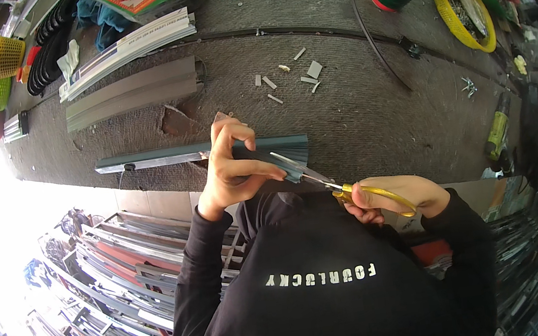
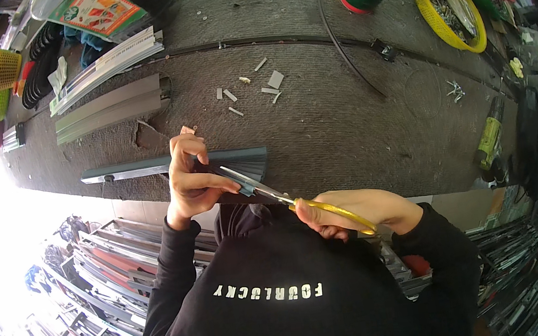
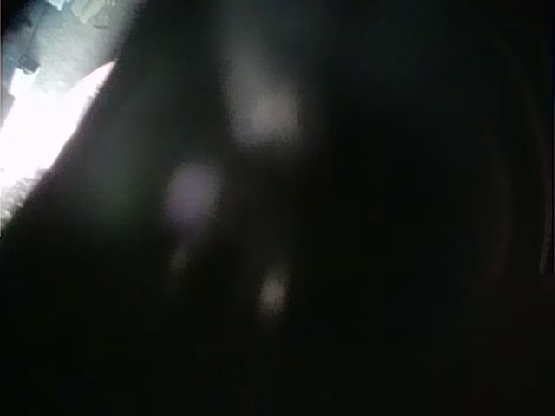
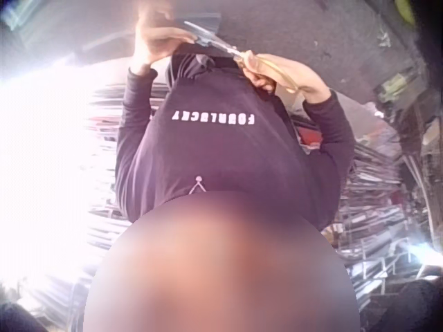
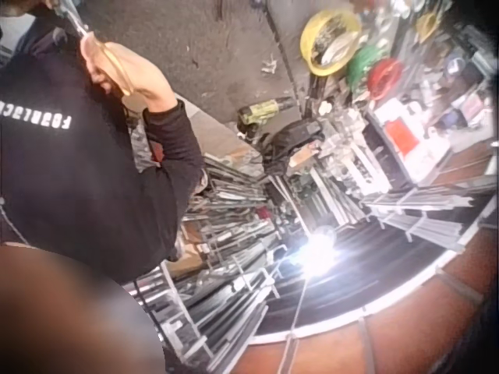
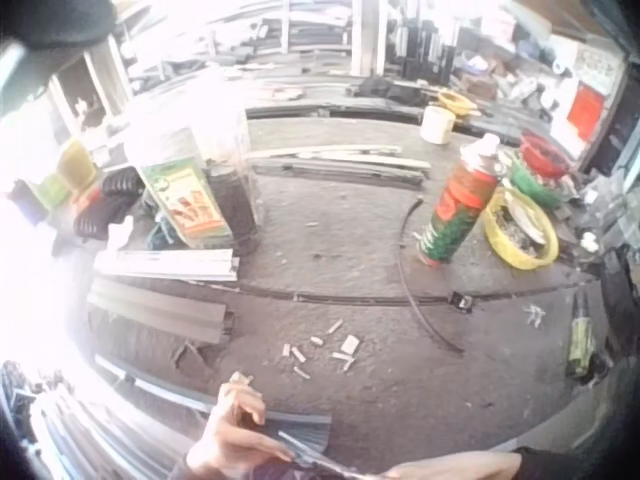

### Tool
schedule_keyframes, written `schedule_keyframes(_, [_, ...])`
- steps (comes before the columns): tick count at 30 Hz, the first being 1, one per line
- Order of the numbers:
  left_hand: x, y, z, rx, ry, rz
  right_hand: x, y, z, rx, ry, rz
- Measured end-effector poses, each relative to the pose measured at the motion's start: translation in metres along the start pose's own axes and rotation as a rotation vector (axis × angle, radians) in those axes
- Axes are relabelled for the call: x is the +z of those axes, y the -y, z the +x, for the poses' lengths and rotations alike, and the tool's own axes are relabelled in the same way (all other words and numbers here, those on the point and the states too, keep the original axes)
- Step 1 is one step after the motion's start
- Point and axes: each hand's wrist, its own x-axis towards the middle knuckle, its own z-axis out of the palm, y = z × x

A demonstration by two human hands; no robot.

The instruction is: The person assembles window frame components by inserting small plastic pieces into aluminum profiles, cutting a rubber seal with shears, and handling black plastic end caps. The person works at a cluttered workbench, using both hands to align and press parts into place.

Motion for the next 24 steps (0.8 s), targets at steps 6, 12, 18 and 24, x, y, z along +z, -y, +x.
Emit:
schedule_keyframes(6, [0.005, 0.002, -0.005, 0.032, -0.086, 0.017, -0.004, 0.012, -0.005, 0.066, 0.008, 0.034])
schedule_keyframes(12, [0.004, 0.002, -0.004, 0.047, -0.086, 0.029, -0.009, 0.008, -0.007, 0.086, -0.007, -0.015])
schedule_keyframes(18, [0.005, 0.002, -0.005, 0.046, -0.071, 0.036, -0.005, 0.005, -0.005, 0.071, -0.051, -0.158])
schedule_keyframes(24, [0.005, 0.002, -0.006, 0.051, -0.057, 0.054, 0.0, 0.008, 0.003, 0.059, -0.084, -0.117])
